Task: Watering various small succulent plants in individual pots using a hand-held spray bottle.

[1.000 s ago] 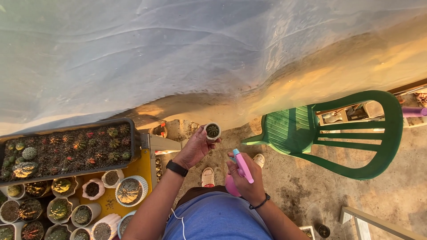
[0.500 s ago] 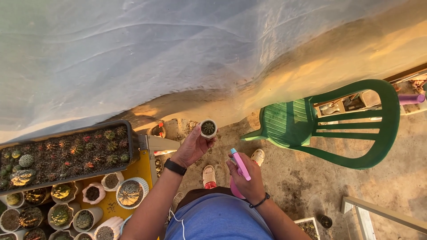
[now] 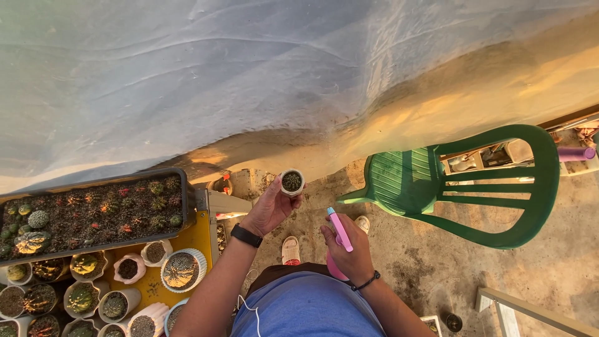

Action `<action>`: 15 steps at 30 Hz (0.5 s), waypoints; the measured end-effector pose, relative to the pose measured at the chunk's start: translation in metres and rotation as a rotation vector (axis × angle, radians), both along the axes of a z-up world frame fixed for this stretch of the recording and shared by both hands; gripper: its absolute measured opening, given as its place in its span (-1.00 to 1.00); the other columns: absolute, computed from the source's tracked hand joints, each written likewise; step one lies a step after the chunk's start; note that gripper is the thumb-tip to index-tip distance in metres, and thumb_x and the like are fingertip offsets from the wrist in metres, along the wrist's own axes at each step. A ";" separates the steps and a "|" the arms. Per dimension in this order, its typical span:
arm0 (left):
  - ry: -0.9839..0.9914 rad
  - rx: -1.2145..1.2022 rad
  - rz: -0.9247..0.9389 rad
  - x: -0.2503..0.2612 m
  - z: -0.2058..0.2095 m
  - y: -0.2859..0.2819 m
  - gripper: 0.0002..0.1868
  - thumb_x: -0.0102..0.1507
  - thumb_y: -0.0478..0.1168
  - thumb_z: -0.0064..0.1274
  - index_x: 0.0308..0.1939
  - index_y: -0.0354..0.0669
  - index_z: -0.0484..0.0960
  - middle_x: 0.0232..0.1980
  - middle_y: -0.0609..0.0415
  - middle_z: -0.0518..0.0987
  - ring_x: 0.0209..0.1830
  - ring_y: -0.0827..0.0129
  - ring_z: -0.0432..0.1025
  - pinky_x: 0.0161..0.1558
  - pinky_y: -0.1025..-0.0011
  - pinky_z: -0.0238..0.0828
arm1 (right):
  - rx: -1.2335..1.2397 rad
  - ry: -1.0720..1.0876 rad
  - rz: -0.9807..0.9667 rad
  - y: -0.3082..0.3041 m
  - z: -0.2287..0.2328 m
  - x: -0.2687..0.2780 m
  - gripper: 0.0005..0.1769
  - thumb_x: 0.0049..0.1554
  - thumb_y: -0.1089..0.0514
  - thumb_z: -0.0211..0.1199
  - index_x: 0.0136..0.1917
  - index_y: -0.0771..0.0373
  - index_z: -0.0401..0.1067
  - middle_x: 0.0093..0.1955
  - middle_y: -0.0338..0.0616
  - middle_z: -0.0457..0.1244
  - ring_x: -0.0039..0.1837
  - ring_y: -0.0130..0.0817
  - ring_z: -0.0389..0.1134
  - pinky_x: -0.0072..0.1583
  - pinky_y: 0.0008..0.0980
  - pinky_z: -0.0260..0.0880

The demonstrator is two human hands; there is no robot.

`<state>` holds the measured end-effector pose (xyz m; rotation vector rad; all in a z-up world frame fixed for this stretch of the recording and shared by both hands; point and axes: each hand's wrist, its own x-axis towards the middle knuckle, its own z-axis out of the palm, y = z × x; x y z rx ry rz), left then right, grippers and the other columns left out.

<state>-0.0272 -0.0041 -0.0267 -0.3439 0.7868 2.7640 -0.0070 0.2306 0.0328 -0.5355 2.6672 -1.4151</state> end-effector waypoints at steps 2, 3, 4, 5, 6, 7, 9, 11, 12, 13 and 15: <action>0.009 0.027 -0.001 0.000 -0.001 0.000 -0.34 0.30 0.20 0.06 0.27 -0.21 0.43 0.11 -0.18 0.60 -0.13 0.30 0.52 -0.10 0.43 0.50 | -0.002 -0.011 0.028 0.000 0.002 -0.002 -0.72 0.20 -0.01 0.28 0.10 0.17 0.47 -0.17 -0.23 0.35 -0.19 -0.31 0.36 -0.13 -0.31 0.35; 0.017 0.054 -0.005 0.001 -0.002 0.000 -0.33 0.31 0.21 0.04 0.26 -0.23 0.42 0.11 -0.18 0.59 -0.13 0.29 0.52 -0.10 0.42 0.49 | -0.003 -0.024 0.053 0.000 0.004 -0.002 -0.72 0.21 -0.01 0.27 0.12 0.15 0.47 -0.21 -0.26 0.32 -0.23 -0.33 0.31 -0.16 -0.32 0.31; 0.018 0.053 -0.002 0.000 -0.002 0.000 -0.33 0.31 0.21 0.04 0.26 -0.23 0.42 0.11 -0.18 0.59 -0.13 0.29 0.52 -0.10 0.42 0.49 | -0.005 -0.023 0.056 0.000 0.003 -0.003 -0.72 0.21 -0.01 0.27 0.12 0.15 0.47 -0.21 -0.26 0.32 -0.23 -0.33 0.31 -0.16 -0.32 0.31; 0.023 0.056 0.012 -0.001 -0.002 0.000 -0.35 0.32 0.21 0.03 0.26 -0.23 0.42 0.11 -0.17 0.59 -0.15 0.29 0.51 -0.15 0.42 0.49 | 0.006 -0.036 0.073 0.001 0.003 -0.003 -0.76 0.21 -0.01 0.26 0.08 0.13 0.45 -0.28 -0.28 0.26 -0.29 -0.34 0.25 -0.20 -0.33 0.26; 0.026 0.060 0.025 -0.001 -0.002 0.002 -0.37 0.33 0.20 0.02 0.25 -0.23 0.42 0.11 -0.16 0.59 -0.18 0.29 0.51 -0.21 0.43 0.48 | 0.019 -0.051 0.090 0.002 0.002 -0.003 -0.80 0.22 -0.01 0.26 0.03 0.11 0.42 -0.35 -0.30 0.20 -0.35 -0.36 0.20 -0.24 -0.33 0.21; 0.026 0.060 0.028 -0.001 0.007 0.004 -0.37 0.33 0.20 0.02 0.25 -0.23 0.42 0.11 -0.16 0.59 -0.18 0.29 0.51 -0.21 0.43 0.48 | 0.019 -0.051 0.093 0.002 0.003 -0.003 -0.80 0.22 -0.01 0.26 0.03 0.11 0.42 -0.35 -0.30 0.20 -0.35 -0.36 0.20 -0.24 -0.33 0.21; 0.091 0.055 0.048 -0.003 0.025 0.007 -0.49 0.38 0.17 -0.03 0.14 -0.19 0.49 0.13 -0.17 0.58 -0.31 0.38 0.42 -0.29 0.48 0.37 | -0.011 -0.041 0.109 0.002 0.004 -0.005 -0.79 0.20 0.08 0.29 0.10 0.11 0.45 -0.34 -0.32 0.22 -0.37 -0.42 0.21 -0.26 -0.38 0.21; 0.095 0.076 0.042 -0.003 0.025 0.007 -0.52 0.40 0.16 -0.05 0.10 -0.17 0.49 0.07 -0.19 0.59 -0.32 0.34 0.41 -0.25 0.46 0.40 | 0.000 -0.080 0.104 0.003 0.008 -0.007 -0.63 0.19 0.02 0.31 0.25 0.05 0.38 -0.29 -0.34 0.28 -0.35 -0.43 0.24 -0.21 -0.39 0.28; 0.098 0.099 0.032 -0.004 0.025 0.008 -0.54 0.41 0.16 -0.07 0.07 -0.16 0.49 0.00 -0.20 0.59 -0.32 0.29 0.40 -0.21 0.44 0.42 | 0.012 -0.121 0.095 0.004 0.010 -0.009 -0.46 0.18 -0.03 0.32 0.40 -0.02 0.31 -0.23 -0.37 0.34 -0.33 -0.44 0.26 -0.17 -0.40 0.35; 0.100 0.099 0.033 -0.006 0.023 0.010 -0.54 0.41 0.16 -0.07 0.07 -0.16 0.49 0.00 -0.20 0.59 -0.32 0.29 0.40 -0.21 0.44 0.42 | 0.012 -0.119 0.097 0.005 0.014 -0.011 -0.46 0.18 -0.03 0.32 0.40 -0.02 0.31 -0.23 -0.37 0.34 -0.33 -0.44 0.26 -0.17 -0.40 0.35; 0.087 0.052 0.036 -0.008 0.019 0.013 -0.52 0.40 0.18 -0.06 0.05 -0.17 0.49 -0.05 -0.17 0.60 -0.31 0.33 0.45 -0.23 0.45 0.47 | -0.132 -0.068 0.120 0.007 0.022 -0.015 -0.39 0.17 0.03 0.33 0.46 0.01 0.27 0.17 -0.21 0.47 -0.38 -0.59 0.23 -0.15 -0.50 0.46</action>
